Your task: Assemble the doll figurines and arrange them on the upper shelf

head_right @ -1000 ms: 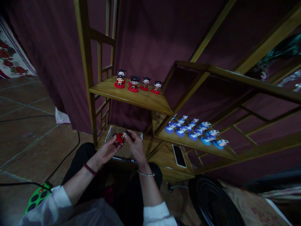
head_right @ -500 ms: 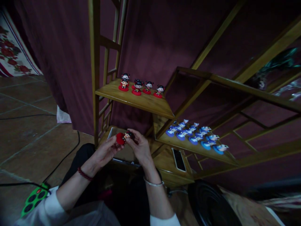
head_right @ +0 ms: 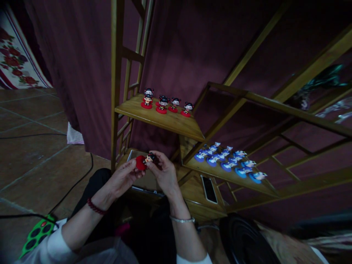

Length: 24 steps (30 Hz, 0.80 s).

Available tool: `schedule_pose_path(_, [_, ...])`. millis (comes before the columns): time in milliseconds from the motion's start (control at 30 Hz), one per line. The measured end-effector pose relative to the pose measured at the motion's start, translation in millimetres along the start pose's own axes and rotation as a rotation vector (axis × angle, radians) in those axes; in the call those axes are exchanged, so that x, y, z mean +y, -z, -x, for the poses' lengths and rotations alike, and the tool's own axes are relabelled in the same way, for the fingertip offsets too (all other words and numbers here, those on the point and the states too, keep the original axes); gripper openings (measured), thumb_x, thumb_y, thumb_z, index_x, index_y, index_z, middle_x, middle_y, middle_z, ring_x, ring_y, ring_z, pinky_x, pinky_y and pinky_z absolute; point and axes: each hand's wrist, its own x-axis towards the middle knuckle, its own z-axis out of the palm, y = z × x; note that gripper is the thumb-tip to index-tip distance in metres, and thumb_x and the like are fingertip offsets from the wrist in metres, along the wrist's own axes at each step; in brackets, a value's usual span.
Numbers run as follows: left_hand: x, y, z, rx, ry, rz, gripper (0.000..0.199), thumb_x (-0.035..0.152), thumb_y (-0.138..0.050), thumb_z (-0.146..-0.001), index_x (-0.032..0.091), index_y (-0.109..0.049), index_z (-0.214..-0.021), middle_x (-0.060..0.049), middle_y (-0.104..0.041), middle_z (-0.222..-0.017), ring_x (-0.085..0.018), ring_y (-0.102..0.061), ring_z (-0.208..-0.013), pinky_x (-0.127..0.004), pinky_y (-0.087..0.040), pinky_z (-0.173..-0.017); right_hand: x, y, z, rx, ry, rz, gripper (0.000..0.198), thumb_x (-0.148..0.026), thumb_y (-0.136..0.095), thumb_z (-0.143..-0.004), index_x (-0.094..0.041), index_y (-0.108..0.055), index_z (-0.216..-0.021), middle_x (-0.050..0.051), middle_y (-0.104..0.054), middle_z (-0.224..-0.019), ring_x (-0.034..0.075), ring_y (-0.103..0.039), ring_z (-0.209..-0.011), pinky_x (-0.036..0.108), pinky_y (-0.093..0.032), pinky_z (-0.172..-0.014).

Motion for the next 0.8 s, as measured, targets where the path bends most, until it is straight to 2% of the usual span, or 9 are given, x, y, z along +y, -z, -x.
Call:
schedule_pose_path(233, [1, -2, 0, -0.014, -0.004, 0.0, 0.028, 0.037, -0.068, -0.073, 0.011, -0.066, -0.082, -0.002, -0.062, -0.069, -0.01, -0.058, -0.063, -0.02, -0.04, -0.056, -6, 0, 0, -0.027, -0.018, -0.015, 0.038, -0.033, -0.072, -0.065, -0.022, -0.06, -0.1, 0.001, -0.065, -0.088, 0.013, -0.059, -0.076, 0.024, -0.048, -0.068])
schedule_pose_path(533, [2, -5, 3, -0.041, -0.004, -0.012, 0.024, 0.034, -0.065, -0.076, 0.011, -0.065, -0.08, -0.002, -0.06, -0.07, -0.01, -0.057, -0.063, -0.02, -0.04, -0.056, -12, 1, 1, -0.081, -0.041, -0.051, 0.037, -0.03, -0.073, -0.065, -0.022, -0.06, -0.098, 0.001, -0.065, -0.091, 0.014, -0.06, -0.083, 0.027, -0.048, -0.076])
schedule_pose_path(800, [3, -10, 6, -0.02, 0.001, -0.031, 0.024, 0.035, -0.065, -0.075, 0.011, -0.065, -0.08, -0.003, -0.061, -0.07, -0.01, -0.057, -0.063, -0.02, -0.04, -0.057, -12, 3, 1, -0.028, -0.019, -0.058, 0.034, -0.029, -0.076, -0.06, -0.023, -0.065, -0.092, -0.001, -0.064, -0.08, 0.012, -0.058, -0.072, 0.023, -0.047, -0.066])
